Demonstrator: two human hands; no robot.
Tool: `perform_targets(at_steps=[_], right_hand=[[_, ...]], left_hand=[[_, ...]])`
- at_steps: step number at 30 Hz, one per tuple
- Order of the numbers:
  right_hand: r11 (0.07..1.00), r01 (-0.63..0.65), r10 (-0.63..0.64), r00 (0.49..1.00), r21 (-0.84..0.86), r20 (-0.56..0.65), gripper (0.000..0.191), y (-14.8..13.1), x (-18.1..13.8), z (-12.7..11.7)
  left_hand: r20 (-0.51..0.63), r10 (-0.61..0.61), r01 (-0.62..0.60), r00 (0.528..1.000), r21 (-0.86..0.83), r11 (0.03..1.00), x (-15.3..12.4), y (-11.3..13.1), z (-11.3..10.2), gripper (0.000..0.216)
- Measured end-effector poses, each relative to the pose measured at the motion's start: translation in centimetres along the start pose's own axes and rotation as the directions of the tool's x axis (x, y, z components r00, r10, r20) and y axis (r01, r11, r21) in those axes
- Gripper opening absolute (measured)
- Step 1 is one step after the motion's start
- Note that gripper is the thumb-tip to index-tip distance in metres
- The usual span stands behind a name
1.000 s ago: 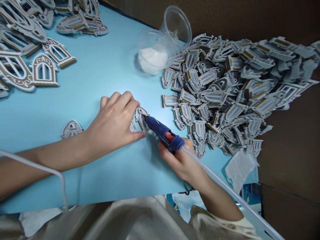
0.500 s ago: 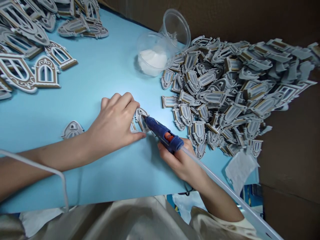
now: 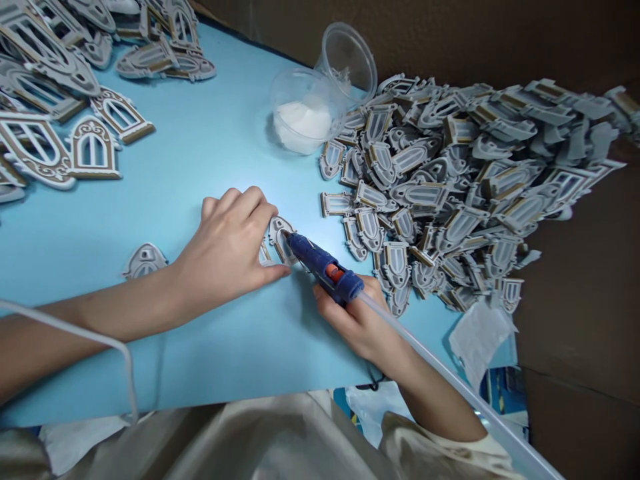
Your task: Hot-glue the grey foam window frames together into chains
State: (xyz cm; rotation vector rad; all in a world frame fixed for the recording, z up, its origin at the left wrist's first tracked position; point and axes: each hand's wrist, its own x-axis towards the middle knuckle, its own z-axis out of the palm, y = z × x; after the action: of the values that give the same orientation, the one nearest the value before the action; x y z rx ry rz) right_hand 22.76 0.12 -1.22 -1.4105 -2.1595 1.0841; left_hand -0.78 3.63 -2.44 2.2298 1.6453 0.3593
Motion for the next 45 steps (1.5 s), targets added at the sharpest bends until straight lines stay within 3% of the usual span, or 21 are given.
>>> perform_targets(at_steps=[2,4,5,6,7,8,9,10,11,14,18,22,25,28,31,34,37,41,45], right_hand=[[0.999,0.038,-0.038,0.999,0.01,-0.037,0.027,0.3,0.3,-0.3],[0.995,0.096,-0.084,0.958,0.028,-0.274,0.024,0.9,1.0,-1.5],[0.99,0.138,-0.104,0.875,0.038,-0.473,0.023,1.3,1.5,-2.4],[0.984,0.172,-0.102,0.746,0.043,-0.658,0.022,1.7,2.0,-3.3],[0.976,0.215,-0.098,0.606,0.043,-0.79,0.023,2.1,2.5,-4.4],[0.961,0.272,-0.062,0.414,0.058,-0.908,0.021,2.4,2.9,-5.3],[0.951,0.298,-0.019,0.309,0.079,-0.951,0.017,2.7,3.2,-6.1],[0.944,0.315,0.015,0.252,0.097,-0.968,0.017,2.9,3.3,-6.8],[0.939,0.324,0.039,0.226,0.113,-0.973,0.018,3.0,3.4,-7.2],[0.938,0.317,0.065,0.244,0.143,-0.968,0.023,2.9,3.1,-7.4],[0.953,0.27,0.069,0.242,0.135,-0.968,0.017,2.9,2.5,-7.1],[0.954,0.217,0.134,0.308,0.206,-0.942,0.018,3.4,2.0,-7.1],[0.916,0.247,0.218,0.355,0.316,-0.909,0.016,3.6,1.7,-7.1],[0.883,0.25,0.242,0.485,0.398,-0.841,0.016,3.7,1.5,-6.8],[0.865,0.265,0.207,0.584,0.425,-0.785,0.019,3.6,1.4,-6.2],[0.87,0.264,0.181,0.616,0.418,-0.766,0.02,3.5,1.5,-5.5],[0.889,0.222,0.167,0.657,0.4,-0.735,0.024,3.3,1.4,-5.2],[0.897,0.184,0.168,0.698,0.401,-0.696,0.028,3.3,1.0,-5.1],[0.891,0.211,0.134,0.723,0.401,-0.678,0.027,3.5,0.6,-4.8]], left_hand=[[0.003,-0.002,0.002,1.0,-0.005,1.0,0.0,0.0,0.0,0.052],[0.007,-0.002,0.002,1.0,-0.01,1.0,0.0,0.0,0.0,0.051],[0.01,-0.002,0.002,1.0,-0.01,1.0,-0.1,0.0,-0.1,0.05],[0.014,-0.002,0.002,1.0,-0.009,1.0,-0.1,0.0,-0.1,0.05],[0.022,-0.001,0.001,1.0,-0.007,1.0,-0.1,0.0,-0.1,0.05],[0.032,0.0,0.0,0.999,-0.004,1.0,-0.1,0.0,-0.2,0.051],[0.04,0.0,0.0,0.999,0.0,1.0,-0.1,0.0,-0.2,0.051],[0.046,-0.002,0.002,0.999,0.004,1.0,-0.2,0.1,-0.2,0.052],[0.052,-0.004,0.004,0.999,0.008,1.0,-0.2,0.1,-0.3,0.053],[0.065,-0.016,0.015,0.998,0.02,1.0,-0.3,0.3,-0.4,0.057],[0.104,-0.017,0.016,0.994,0.009,1.0,-0.3,0.0,-0.7,0.075],[0.132,0.131,-0.121,0.983,-0.08,0.989,0.3,-1.1,-1.1,0.094],[0.164,0.213,-0.192,0.963,-0.134,0.972,1.0,-1.5,-1.1,0.074],[0.156,0.222,-0.202,0.963,-0.131,0.971,1.7,-1.1,-0.7,0.049],[0.058,0.189,-0.189,0.98,-0.003,0.982,1.9,-0.1,-0.4,0.042],[0.005,0.178,-0.177,0.984,0.078,0.981,1.7,0.6,-0.4,0.051],[0.033,0.173,-0.174,0.984,0.058,0.983,1.3,0.9,-0.6,0.057],[0.075,0.115,-0.118,0.991,0.041,0.992,0.8,1.0,-1.1,0.05],[0.109,0.158,-0.163,0.981,0.034,0.986,1.0,0.7,-1.5,0.078]])
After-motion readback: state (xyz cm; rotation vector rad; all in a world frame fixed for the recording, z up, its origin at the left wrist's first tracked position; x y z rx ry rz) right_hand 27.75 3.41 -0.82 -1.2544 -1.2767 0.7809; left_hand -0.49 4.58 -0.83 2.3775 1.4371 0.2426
